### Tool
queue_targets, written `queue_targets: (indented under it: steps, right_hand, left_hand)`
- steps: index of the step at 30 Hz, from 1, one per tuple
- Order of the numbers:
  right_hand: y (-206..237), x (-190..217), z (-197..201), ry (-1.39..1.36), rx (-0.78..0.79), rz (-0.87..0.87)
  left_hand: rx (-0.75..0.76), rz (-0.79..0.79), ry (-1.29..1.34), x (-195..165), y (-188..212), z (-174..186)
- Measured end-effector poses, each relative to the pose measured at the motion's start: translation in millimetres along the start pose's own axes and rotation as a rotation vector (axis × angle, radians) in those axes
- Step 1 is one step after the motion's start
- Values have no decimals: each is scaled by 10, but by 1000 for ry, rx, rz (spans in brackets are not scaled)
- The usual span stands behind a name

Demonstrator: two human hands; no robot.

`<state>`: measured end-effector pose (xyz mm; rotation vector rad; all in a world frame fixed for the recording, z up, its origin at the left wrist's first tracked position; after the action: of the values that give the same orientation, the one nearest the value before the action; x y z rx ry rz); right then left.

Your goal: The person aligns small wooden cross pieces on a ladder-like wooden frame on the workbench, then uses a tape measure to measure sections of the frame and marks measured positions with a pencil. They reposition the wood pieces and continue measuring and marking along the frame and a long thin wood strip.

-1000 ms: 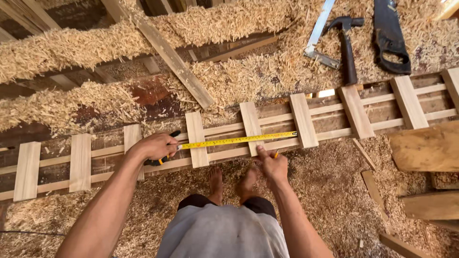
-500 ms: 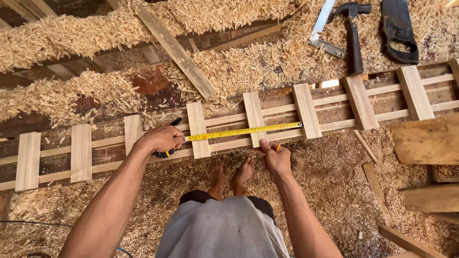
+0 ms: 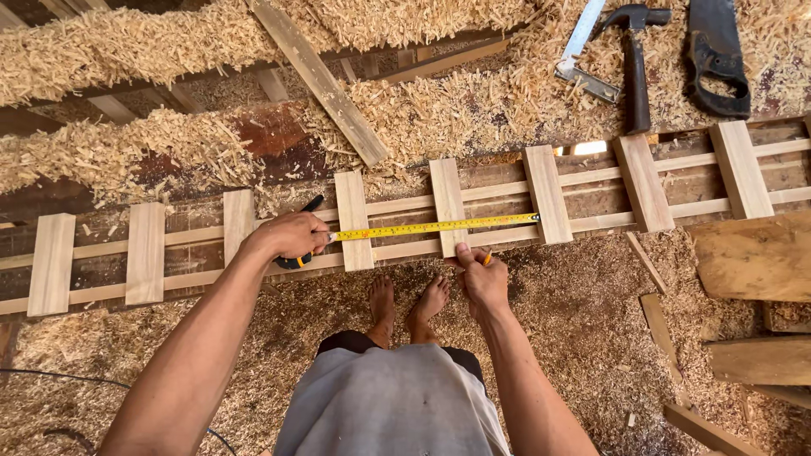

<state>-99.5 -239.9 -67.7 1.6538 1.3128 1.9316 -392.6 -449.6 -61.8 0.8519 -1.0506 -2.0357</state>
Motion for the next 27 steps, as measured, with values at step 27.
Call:
queue_targets:
  steps: [27]
  right_hand:
    - [40,65,-9,25,-11,-48]
  left_hand:
    - [-14,6,77,49,-73,-41]
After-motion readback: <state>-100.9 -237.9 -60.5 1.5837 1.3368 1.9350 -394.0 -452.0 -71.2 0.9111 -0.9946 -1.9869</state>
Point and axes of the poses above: each hand's wrist, its own y-axis away from the middle knuckle, its own z-axis out of the back of the hand, x = y × z, the point moved 7 cm from there along -y, towards the middle knuckle, and after that the axes turned 3 degrees about -y, right-handed, at the moved point
